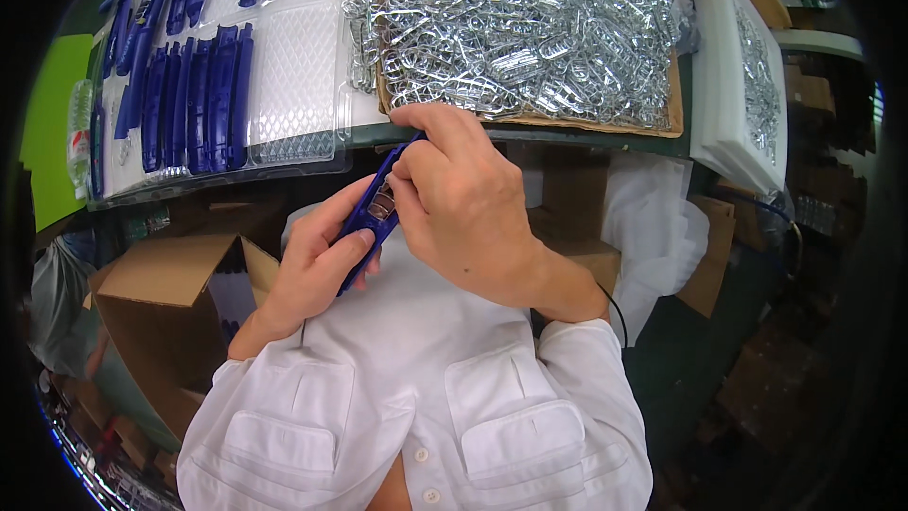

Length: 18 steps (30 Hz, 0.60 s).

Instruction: The person repeatedly picks up a blue plastic tool handle and a small metal clip, inserts the clip into the handle, and places the assembled unit into a cardboard box. The process is repeated continuously throughout the clip.

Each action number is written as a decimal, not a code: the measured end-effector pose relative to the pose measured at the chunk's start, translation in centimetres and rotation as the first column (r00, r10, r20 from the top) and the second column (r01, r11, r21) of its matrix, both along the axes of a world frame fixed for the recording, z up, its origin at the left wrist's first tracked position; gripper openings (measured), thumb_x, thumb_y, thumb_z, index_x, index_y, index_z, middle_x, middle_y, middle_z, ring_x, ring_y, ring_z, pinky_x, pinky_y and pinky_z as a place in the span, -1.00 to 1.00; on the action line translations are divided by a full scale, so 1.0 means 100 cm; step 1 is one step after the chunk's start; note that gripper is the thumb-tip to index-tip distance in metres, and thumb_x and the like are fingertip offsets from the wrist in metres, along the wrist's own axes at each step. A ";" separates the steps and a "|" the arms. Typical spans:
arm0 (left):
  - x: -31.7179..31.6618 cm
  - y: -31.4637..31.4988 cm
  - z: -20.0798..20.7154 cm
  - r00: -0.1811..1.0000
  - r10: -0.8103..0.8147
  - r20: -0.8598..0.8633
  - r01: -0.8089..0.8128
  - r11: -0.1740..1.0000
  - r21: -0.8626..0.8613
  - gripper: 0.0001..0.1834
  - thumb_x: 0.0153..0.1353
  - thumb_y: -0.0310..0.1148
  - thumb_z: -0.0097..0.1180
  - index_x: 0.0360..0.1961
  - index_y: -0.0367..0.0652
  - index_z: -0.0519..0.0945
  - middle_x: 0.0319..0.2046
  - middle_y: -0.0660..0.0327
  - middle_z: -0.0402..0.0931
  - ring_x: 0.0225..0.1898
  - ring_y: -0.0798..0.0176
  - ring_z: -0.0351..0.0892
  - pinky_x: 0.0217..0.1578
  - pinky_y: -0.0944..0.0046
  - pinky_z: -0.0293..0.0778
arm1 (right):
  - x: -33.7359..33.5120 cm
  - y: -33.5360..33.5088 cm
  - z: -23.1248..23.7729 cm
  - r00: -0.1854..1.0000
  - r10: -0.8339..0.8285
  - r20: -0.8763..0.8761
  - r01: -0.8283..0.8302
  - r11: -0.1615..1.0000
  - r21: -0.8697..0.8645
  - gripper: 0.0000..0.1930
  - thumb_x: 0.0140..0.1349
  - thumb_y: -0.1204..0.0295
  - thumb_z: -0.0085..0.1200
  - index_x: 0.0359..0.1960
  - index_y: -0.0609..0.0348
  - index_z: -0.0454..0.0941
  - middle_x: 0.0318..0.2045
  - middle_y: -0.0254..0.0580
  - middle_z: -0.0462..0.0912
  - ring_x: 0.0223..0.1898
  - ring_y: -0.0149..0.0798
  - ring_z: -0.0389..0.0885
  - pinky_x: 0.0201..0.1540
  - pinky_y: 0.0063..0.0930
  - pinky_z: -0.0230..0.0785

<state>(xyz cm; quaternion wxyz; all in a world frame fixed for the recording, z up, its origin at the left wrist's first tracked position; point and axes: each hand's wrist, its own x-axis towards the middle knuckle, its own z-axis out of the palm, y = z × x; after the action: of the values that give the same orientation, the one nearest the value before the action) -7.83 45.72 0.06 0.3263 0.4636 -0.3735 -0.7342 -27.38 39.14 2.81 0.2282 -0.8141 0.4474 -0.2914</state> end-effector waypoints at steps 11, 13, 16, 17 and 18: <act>-0.012 -0.001 -0.005 0.987 0.124 0.098 -0.088 0.947 -0.308 -0.40 0.29 -0.59 0.10 0.40 -0.33 0.41 -0.21 0.24 0.62 -0.43 0.49 0.53 -0.40 0.41 0.48 | 0.005 0.012 0.000 0.958 -0.230 0.174 0.229 0.973 0.024 -0.65 0.12 0.64 0.32 -0.06 0.26 0.52 0.18 0.01 0.59 0.15 0.01 0.63 0.05 -0.26 0.57; -0.014 0.000 -0.007 0.984 0.161 0.076 -0.118 0.912 -0.393 -0.44 0.30 -0.58 0.12 0.35 -0.36 0.44 -0.23 0.24 0.61 -0.42 0.50 0.52 -0.39 0.42 0.47 | 0.008 0.014 0.003 0.906 -0.313 0.286 0.281 0.948 0.148 -0.54 0.15 0.66 0.30 0.11 0.27 0.49 0.23 -0.01 0.57 0.21 -0.13 0.62 0.18 -0.32 0.54; -0.016 -0.004 0.004 0.987 0.144 0.066 -0.108 0.916 -0.386 -0.53 0.35 -0.55 0.10 0.28 -0.40 0.47 -0.25 0.24 0.60 -0.41 0.50 0.53 -0.39 0.43 0.47 | -0.002 0.009 0.001 0.848 -0.330 0.415 0.036 0.817 0.576 -0.60 0.20 0.69 0.23 0.10 0.30 0.54 0.06 -0.15 0.69 0.07 -0.35 0.68 0.19 -0.39 0.54; -0.017 -0.006 0.009 0.989 0.129 0.067 -0.096 0.928 -0.359 -0.56 0.38 -0.53 0.09 0.26 -0.41 0.48 -0.26 0.23 0.60 -0.41 0.50 0.53 -0.39 0.43 0.47 | -0.003 0.008 0.000 0.846 -0.329 0.420 0.034 0.819 0.573 -0.61 0.21 0.69 0.23 0.09 0.30 0.55 0.03 -0.17 0.70 0.04 -0.36 0.69 0.18 -0.40 0.54; -0.017 -0.009 0.012 0.990 0.129 0.058 -0.105 0.944 -0.314 -0.61 0.40 -0.51 0.07 0.21 -0.40 0.50 -0.29 0.23 0.60 -0.42 0.49 0.54 -0.40 0.43 0.47 | -0.003 0.008 -0.003 0.845 -0.328 0.423 0.032 0.820 0.571 -0.63 0.22 0.69 0.22 0.08 0.30 0.56 0.00 -0.18 0.71 0.01 -0.37 0.70 0.17 -0.41 0.55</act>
<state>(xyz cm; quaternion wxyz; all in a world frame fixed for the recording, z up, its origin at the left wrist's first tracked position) -9.55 44.85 1.28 0.4231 0.4563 -0.4684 -0.6272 -27.67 39.91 2.54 0.5282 -0.5626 0.5133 -0.3754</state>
